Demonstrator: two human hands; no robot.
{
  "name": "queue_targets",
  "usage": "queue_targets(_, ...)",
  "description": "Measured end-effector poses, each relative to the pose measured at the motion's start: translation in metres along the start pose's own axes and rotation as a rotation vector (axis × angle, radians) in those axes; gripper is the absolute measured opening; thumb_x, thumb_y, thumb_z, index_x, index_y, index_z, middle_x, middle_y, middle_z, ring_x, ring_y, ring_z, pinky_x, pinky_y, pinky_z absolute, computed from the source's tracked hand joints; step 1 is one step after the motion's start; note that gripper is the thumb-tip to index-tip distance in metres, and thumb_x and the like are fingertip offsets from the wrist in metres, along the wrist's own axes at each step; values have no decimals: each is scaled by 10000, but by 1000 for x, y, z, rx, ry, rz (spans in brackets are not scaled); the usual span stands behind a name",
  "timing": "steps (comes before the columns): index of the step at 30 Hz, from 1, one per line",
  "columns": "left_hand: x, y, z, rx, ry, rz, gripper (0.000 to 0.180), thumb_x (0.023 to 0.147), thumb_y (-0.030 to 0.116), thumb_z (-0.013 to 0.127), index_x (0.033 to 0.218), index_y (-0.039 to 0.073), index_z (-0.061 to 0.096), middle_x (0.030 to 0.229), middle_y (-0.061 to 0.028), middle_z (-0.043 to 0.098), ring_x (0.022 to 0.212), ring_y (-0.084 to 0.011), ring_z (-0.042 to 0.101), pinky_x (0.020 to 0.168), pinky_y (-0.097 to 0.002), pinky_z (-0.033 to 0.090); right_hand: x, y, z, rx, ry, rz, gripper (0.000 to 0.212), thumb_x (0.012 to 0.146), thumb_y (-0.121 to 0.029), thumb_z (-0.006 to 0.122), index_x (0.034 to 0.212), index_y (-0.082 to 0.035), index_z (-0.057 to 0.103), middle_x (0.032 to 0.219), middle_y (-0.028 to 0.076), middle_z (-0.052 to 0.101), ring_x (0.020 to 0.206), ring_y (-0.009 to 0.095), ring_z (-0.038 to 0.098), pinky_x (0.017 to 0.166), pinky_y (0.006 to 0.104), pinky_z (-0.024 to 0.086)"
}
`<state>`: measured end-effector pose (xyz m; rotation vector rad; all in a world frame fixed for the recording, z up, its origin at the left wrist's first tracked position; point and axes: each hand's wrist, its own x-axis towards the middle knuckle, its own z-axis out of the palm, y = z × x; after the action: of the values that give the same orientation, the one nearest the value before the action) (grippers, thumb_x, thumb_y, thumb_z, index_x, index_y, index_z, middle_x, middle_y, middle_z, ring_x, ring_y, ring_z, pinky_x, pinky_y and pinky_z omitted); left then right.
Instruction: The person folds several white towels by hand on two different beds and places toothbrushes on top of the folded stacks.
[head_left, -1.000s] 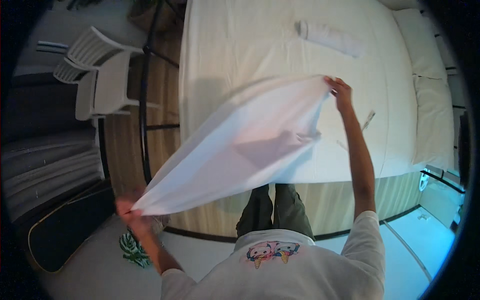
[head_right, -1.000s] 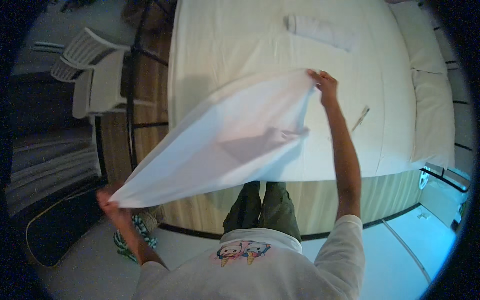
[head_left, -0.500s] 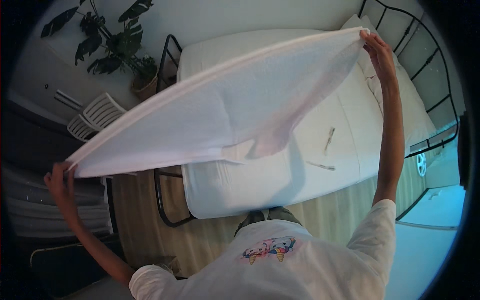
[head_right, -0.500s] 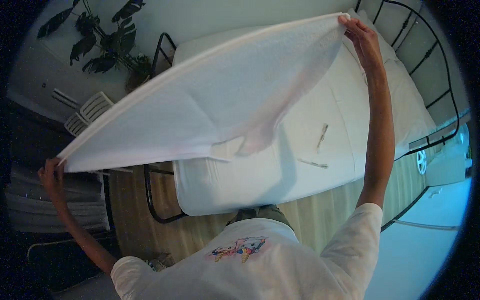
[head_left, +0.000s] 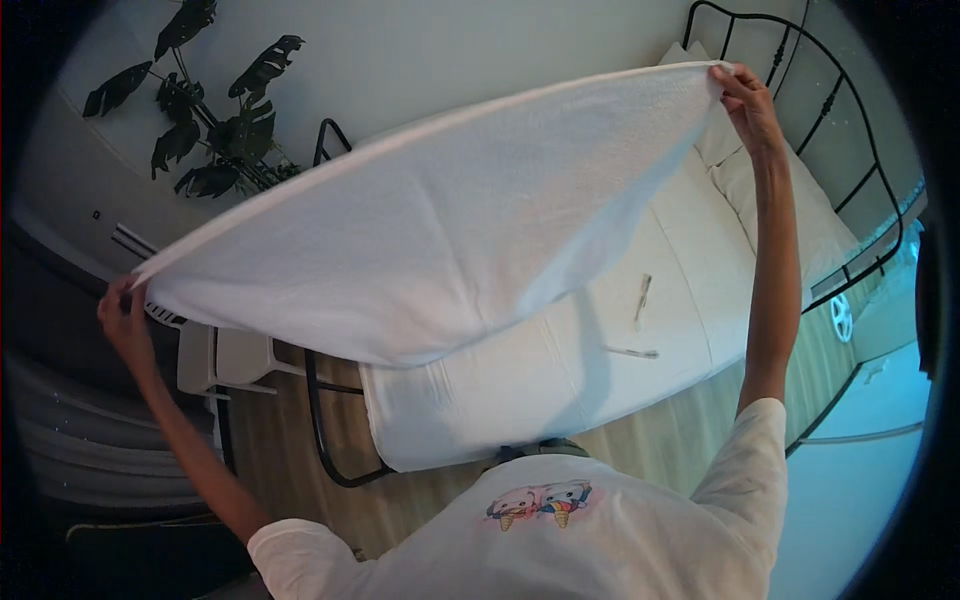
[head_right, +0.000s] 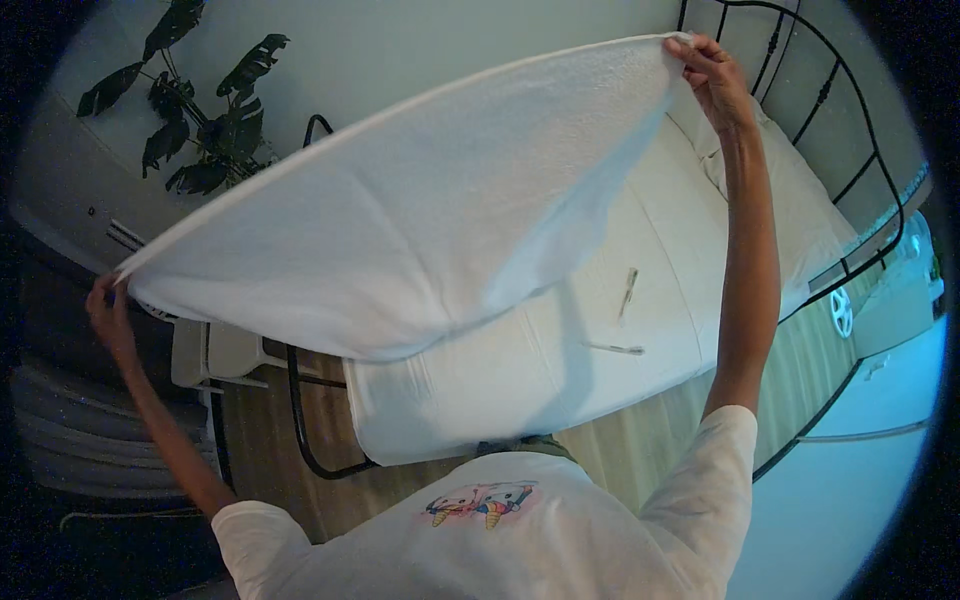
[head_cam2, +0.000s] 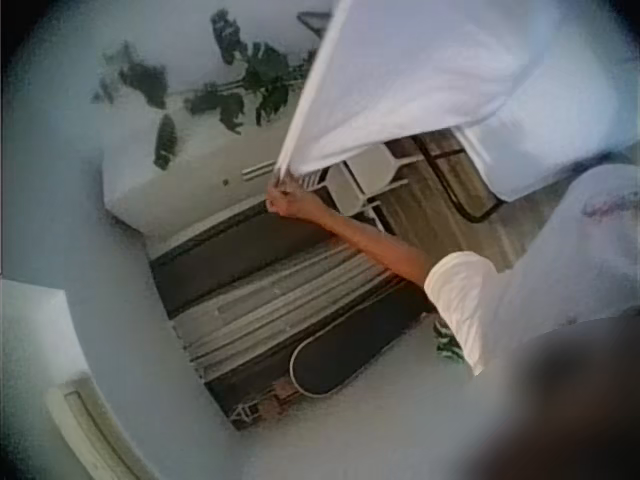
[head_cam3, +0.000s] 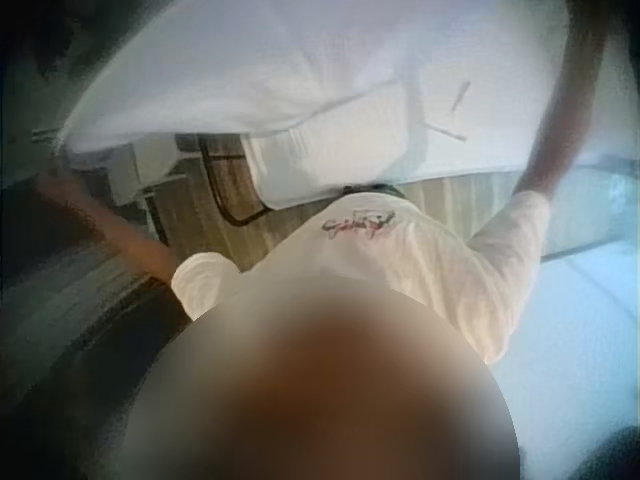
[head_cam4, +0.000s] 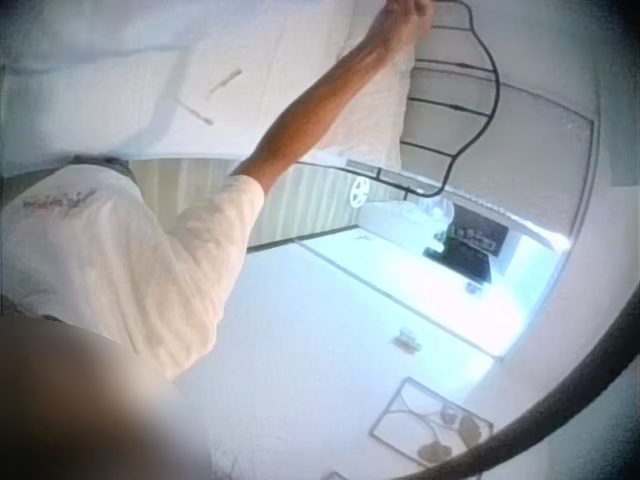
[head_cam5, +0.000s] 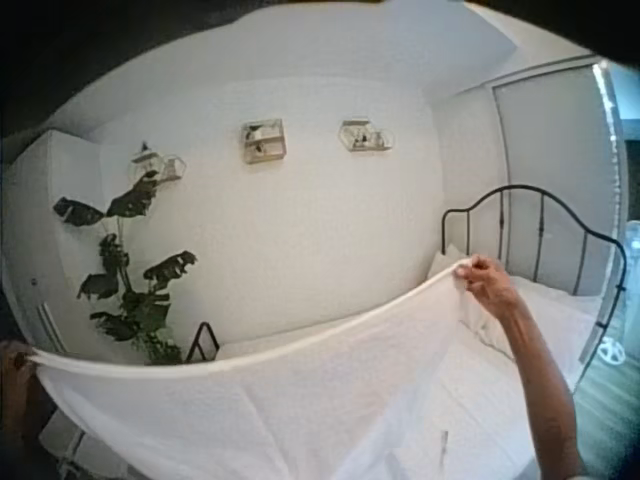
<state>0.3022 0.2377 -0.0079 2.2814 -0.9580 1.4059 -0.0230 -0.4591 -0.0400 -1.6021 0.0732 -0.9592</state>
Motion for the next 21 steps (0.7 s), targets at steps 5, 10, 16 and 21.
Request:
queue_targets(5,23,38,124,109,-470,87,338,734,164,612,1066,135,558,878,-85,609,812,-230,563,874,-378,319,20,79,-1,-633,-55,92,307,732,-195,649,974,-14,595,855,64,609,802,151,549,713,275,420)
queue_targets(10,38,41,137,256,-425,168,266,750,126,577,1016,139,587,896,-66,614,849,-221,568,904,-422,285,23,73,1,-760,10,3,269,754,-221,633,912,-5,612,815,57,622,765,128,561,706,254,425)
queue_targets(16,14,52,78,253,-180,280,250,801,100,524,1042,142,575,932,-33,607,865,-181,562,944,-409,266,-39,-9,-22,-712,-94,-30,272,807,-225,579,971,-8,575,888,48,579,865,127,526,795,242,393)
queue_targets(21,-96,55,6,251,-277,237,295,785,47,513,1061,129,576,898,-20,593,826,-145,558,967,-417,245,-162,-29,-27,-898,-256,30,140,759,-68,543,869,17,540,893,84,537,877,166,513,800,282,394)
